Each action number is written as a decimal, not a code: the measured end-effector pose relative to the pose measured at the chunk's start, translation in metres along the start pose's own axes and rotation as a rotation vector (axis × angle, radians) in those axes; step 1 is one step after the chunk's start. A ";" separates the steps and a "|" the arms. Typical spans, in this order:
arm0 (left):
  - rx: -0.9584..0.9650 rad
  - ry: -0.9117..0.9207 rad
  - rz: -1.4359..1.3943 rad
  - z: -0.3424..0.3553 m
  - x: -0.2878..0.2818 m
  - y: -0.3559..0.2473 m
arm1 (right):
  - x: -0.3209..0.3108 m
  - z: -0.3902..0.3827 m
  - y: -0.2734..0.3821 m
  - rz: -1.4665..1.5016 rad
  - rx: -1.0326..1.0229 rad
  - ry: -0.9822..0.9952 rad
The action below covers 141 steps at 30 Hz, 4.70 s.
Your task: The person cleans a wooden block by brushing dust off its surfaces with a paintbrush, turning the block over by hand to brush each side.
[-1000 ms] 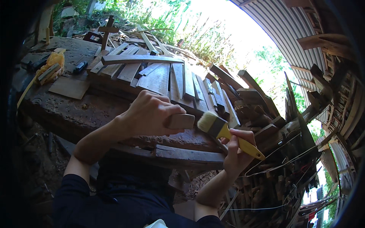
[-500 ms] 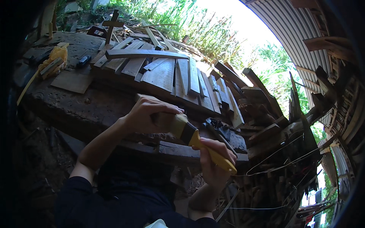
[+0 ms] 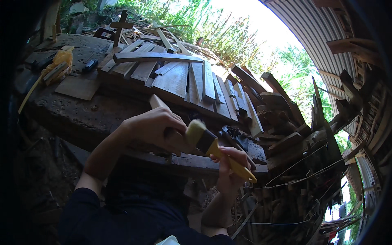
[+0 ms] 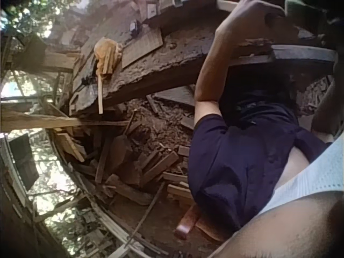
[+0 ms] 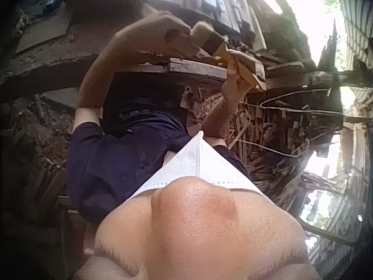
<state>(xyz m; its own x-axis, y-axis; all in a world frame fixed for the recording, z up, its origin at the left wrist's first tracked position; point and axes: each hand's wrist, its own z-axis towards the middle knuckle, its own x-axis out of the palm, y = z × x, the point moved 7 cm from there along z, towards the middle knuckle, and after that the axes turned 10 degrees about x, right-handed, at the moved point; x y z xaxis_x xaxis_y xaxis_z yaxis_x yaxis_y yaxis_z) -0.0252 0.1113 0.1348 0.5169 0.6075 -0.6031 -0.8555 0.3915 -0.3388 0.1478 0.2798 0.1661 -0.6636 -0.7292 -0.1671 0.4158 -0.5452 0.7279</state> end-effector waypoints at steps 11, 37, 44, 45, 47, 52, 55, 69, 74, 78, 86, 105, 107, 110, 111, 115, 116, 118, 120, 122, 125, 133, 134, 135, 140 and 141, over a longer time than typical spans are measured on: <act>-0.350 0.655 0.045 0.069 0.037 0.032 | -0.052 0.005 -0.037 0.092 0.033 -0.233; -0.887 -0.219 0.304 -0.177 -0.091 0.084 | 0.002 0.019 -0.137 -0.114 0.252 0.022; -0.802 -0.271 0.200 -0.181 -0.063 0.071 | -0.011 0.022 -0.125 -0.177 0.243 -0.005; -0.799 -0.275 0.198 -0.178 -0.055 0.067 | -0.017 0.022 -0.126 -0.263 0.258 -0.029; -0.745 -0.408 0.075 -0.176 -0.039 0.051 | 0.000 0.018 -0.114 -0.276 0.286 0.014; -0.670 -0.391 0.326 -0.176 -0.035 0.034 | 0.105 -0.005 -0.077 -0.257 0.176 0.302; -0.662 -0.381 0.284 -0.178 -0.036 0.041 | 0.150 -0.016 -0.050 -0.107 0.153 0.457; -0.683 -0.357 0.335 -0.174 -0.041 0.031 | -0.007 0.016 -0.134 -0.207 0.095 -0.289; -0.669 -0.349 0.362 -0.170 -0.034 0.036 | 0.090 -0.016 -0.099 -0.237 -0.223 -0.011; -0.653 -0.366 0.362 -0.174 -0.032 0.041 | 0.131 -0.025 -0.086 -0.004 0.014 0.351; -0.652 -0.372 0.356 -0.174 -0.035 0.042 | 0.069 -0.002 -0.166 0.252 0.239 -0.031; -0.632 -0.352 0.383 -0.168 -0.031 0.040 | 0.135 -0.017 -0.105 0.157 -0.010 0.492; -0.628 -0.362 0.391 -0.170 -0.034 0.043 | 0.119 -0.019 -0.122 0.197 0.064 0.443; -0.617 -0.384 0.413 -0.173 -0.036 0.037 | 0.076 -0.010 -0.147 0.179 0.216 0.228; -0.629 -0.372 0.424 -0.172 -0.036 0.037 | 0.060 -0.004 -0.151 0.190 0.161 0.141; -0.624 -0.364 0.436 -0.171 -0.036 0.037 | 0.023 0.010 -0.176 0.206 0.232 -0.190; -0.618 -0.372 0.443 -0.171 -0.037 0.037 | 0.019 0.009 -0.175 0.205 0.239 -0.324; -0.616 -0.360 0.438 -0.172 -0.035 0.037 | 0.025 0.001 -0.168 0.156 0.209 -0.411; -0.624 -0.367 0.430 -0.174 -0.034 0.038 | 0.039 -0.002 -0.164 0.100 0.165 -0.271; -0.635 -0.372 0.417 -0.175 -0.034 0.038 | 0.052 -0.003 -0.160 0.090 0.209 -0.058; -0.630 -0.380 0.416 -0.171 -0.033 0.037 | 0.037 -0.006 -0.187 0.141 0.312 -0.026; -0.628 -0.363 0.444 -0.174 -0.033 0.038 | 0.022 -0.007 -0.186 0.223 0.402 -0.301; -0.630 -0.367 0.443 -0.173 -0.033 0.037 | 0.023 -0.008 -0.192 0.295 0.428 -0.247; -0.635 -0.369 0.424 -0.171 -0.033 0.036 | 0.020 -0.007 -0.194 0.293 0.430 -0.242; -0.657 -0.365 0.418 -0.172 -0.033 0.035 | 0.019 -0.006 -0.188 0.344 0.456 -0.371; -0.661 -0.363 0.426 -0.173 -0.034 0.035 | 0.022 -0.004 -0.187 0.299 0.446 -0.318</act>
<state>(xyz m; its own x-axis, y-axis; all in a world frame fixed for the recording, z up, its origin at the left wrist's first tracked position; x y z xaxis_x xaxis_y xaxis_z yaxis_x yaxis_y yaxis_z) -0.0782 -0.0151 0.0181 0.0298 0.8384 -0.5443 -0.7623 -0.3332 -0.5549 0.0582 0.3639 0.0239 -0.7398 -0.6275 0.2428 0.3578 -0.0612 0.9318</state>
